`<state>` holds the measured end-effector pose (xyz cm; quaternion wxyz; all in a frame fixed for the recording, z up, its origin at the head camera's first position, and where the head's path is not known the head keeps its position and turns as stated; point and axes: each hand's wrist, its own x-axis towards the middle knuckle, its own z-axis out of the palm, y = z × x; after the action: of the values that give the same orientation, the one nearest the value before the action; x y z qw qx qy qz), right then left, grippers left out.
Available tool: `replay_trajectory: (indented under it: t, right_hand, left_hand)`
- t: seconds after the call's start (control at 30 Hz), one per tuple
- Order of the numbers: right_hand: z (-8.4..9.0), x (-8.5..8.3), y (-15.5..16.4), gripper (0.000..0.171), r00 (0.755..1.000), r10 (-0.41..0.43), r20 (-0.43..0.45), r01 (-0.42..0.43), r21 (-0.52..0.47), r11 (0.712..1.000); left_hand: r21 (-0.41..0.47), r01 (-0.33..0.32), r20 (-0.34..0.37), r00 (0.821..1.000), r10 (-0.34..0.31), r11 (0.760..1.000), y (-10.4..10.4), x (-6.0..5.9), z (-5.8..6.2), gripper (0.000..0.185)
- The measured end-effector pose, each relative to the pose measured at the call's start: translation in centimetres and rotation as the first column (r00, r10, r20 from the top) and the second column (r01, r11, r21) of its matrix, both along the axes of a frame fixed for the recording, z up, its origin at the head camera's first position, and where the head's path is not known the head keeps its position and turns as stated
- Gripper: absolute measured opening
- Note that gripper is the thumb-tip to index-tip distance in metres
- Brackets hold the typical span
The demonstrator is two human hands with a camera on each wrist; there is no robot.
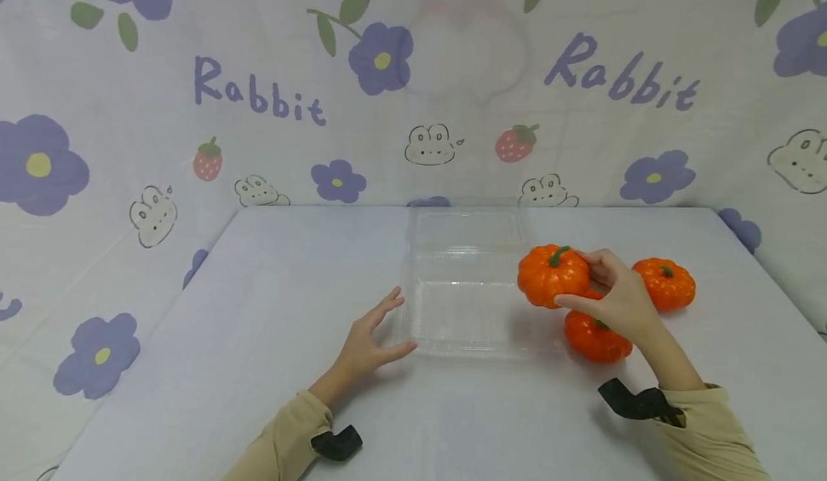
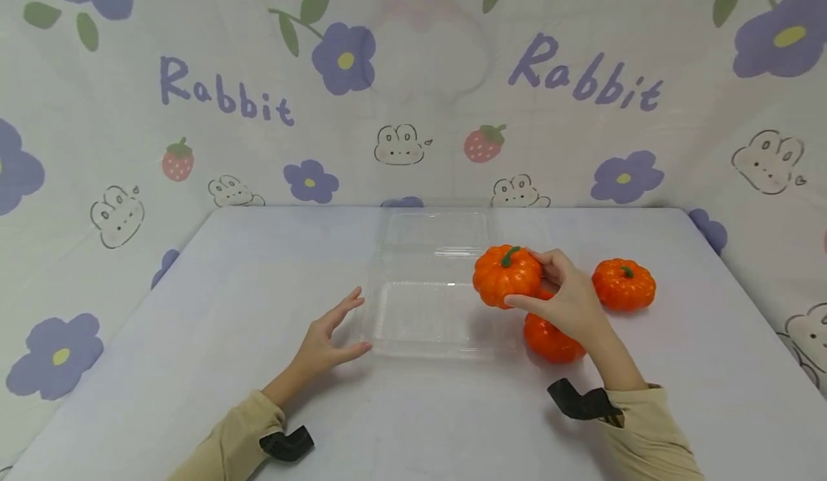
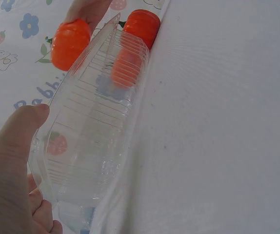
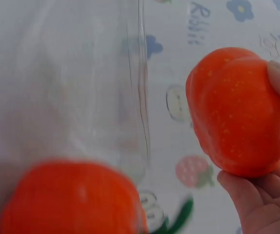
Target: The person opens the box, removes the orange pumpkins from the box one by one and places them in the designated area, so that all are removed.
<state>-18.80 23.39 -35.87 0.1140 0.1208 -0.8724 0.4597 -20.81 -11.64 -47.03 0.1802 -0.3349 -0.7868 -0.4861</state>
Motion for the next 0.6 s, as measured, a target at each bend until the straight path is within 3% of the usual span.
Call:
replay_trajectory:
  t: [0.07,0.17,0.3,0.33,0.5,0.6]
  right_hand:
    - [-0.2,0.1,1.6,0.054,1.0,0.011,0.0,-0.011,0.01,1.0]
    - [-2.1,-1.3,5.3,0.054,0.998,0.06,-0.013,-0.06,-0.028,0.998]
    - [-3.4,-2.1,9.5,0.053,0.995,0.102,0.004,-0.102,-0.025,0.994]
    - [-2.7,-1.6,9.7,0.052,0.996,0.086,0.029,-0.087,0.015,0.996]
    - [0.4,0.8,9.9,0.045,0.992,0.096,0.082,-0.099,0.024,0.995]
    - [0.0,0.9,11.3,0.043,0.991,0.095,0.09,-0.096,0.01,0.995]
  left_hand:
    - [-0.009,-0.01,0.034,0.999,0.01,1.0,-0.1,0.2,0.1,0.062]
    - [-0.004,-0.013,0.036,0.999,0.013,1.0,-0.2,0.6,0.3,0.062]
    - [-0.001,-0.008,0.044,0.999,0.008,1.0,-0.1,0.9,0.5,0.062]
    - [-0.005,-0.008,0.051,0.999,0.009,1.0,-0.1,0.9,0.4,0.062]
    - [-0.011,-0.005,0.034,0.999,0.005,1.0,0.0,0.2,-0.2,0.063]
    - [-0.01,-0.003,0.006,1.0,0.003,1.0,0.1,0.0,-0.1,0.063]
